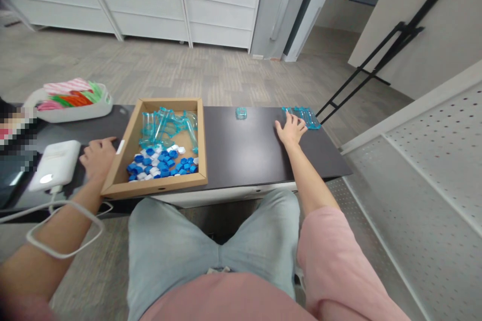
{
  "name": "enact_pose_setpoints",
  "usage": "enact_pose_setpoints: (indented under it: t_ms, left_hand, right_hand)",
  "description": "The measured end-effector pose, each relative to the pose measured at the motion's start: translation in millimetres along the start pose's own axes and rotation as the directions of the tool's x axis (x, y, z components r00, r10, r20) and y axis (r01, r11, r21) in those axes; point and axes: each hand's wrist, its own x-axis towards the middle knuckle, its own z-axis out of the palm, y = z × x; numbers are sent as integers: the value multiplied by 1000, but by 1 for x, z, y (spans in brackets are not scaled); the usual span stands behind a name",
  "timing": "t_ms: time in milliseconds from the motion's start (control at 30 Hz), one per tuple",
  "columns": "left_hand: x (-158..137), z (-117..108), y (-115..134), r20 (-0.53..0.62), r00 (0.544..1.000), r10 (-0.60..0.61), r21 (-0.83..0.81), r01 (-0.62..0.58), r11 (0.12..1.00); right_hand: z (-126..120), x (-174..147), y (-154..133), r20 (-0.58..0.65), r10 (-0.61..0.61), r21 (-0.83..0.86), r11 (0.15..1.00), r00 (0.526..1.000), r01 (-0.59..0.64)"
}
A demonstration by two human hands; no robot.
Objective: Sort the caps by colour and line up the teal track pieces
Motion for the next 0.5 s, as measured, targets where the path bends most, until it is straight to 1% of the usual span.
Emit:
enact_pose_setpoints:
  t_ms: [67, 100, 133, 167, 200, 233, 267, 333, 367, 400, 433, 500]
  left_hand:
    - [-2, -3, 1, 10, 1000, 15, -25, -15, 1000]
    - [-3, -4, 2, 14, 1000, 18, -32, -17, 999]
    - [-4, -6, 4, 18, 1000, 19, -34, -18, 999]
    - [-6, -8, 6, 18, 1000, 16, -32, -16, 999]
    - [-7, -10, 8, 16, 1000, 12, -27, -11, 1000]
    - [-8, -12, 10, 12, 1000, 6, -19, -5, 1000]
    - [-9, -13, 12, 8, 1000, -5, -9, 5, 1000]
    - [-11, -16, 17, 9, 1000, -21, 6, 21, 1000]
    - [-12, -17, 18, 12, 1000, -23, 8, 23, 1000]
    - [-12, -18, 20, 16, 1000, -22, 6, 22, 1000]
    - [-13, -18, 21, 13, 1000, -21, 2, 21, 1000]
    - [-13, -17, 21, -1, 1000, -16, -4, 16, 1000]
  right_hand:
    - [-4, -2, -22, -29, -67, 44, 997, 997, 68]
    - [-6, -4, -39, -29, -122, 79, 989, 992, 124]
    - [-9, -7, -61, -23, -193, 123, 973, 981, 195]
    - [-12, -11, -86, -10, -279, 173, 945, 960, 277]
    - [-16, -18, -114, 7, -378, 224, 903, 926, 367]
    - [-20, -26, -145, 30, -476, 268, 851, 879, 452]
    - [-25, -37, -175, 66, -570, 298, 795, 819, 529]
    - [-33, -62, -233, 165, -705, 276, 704, 689, 654]
    - [-36, -75, -258, 214, -737, 230, 676, 641, 701]
    - [-38, -87, -279, 258, -754, 178, 652, 604, 737]
    - [-37, -98, -296, 293, -759, 129, 633, 581, 763]
    - [-33, -112, -317, 343, -752, 81, 620, 562, 780]
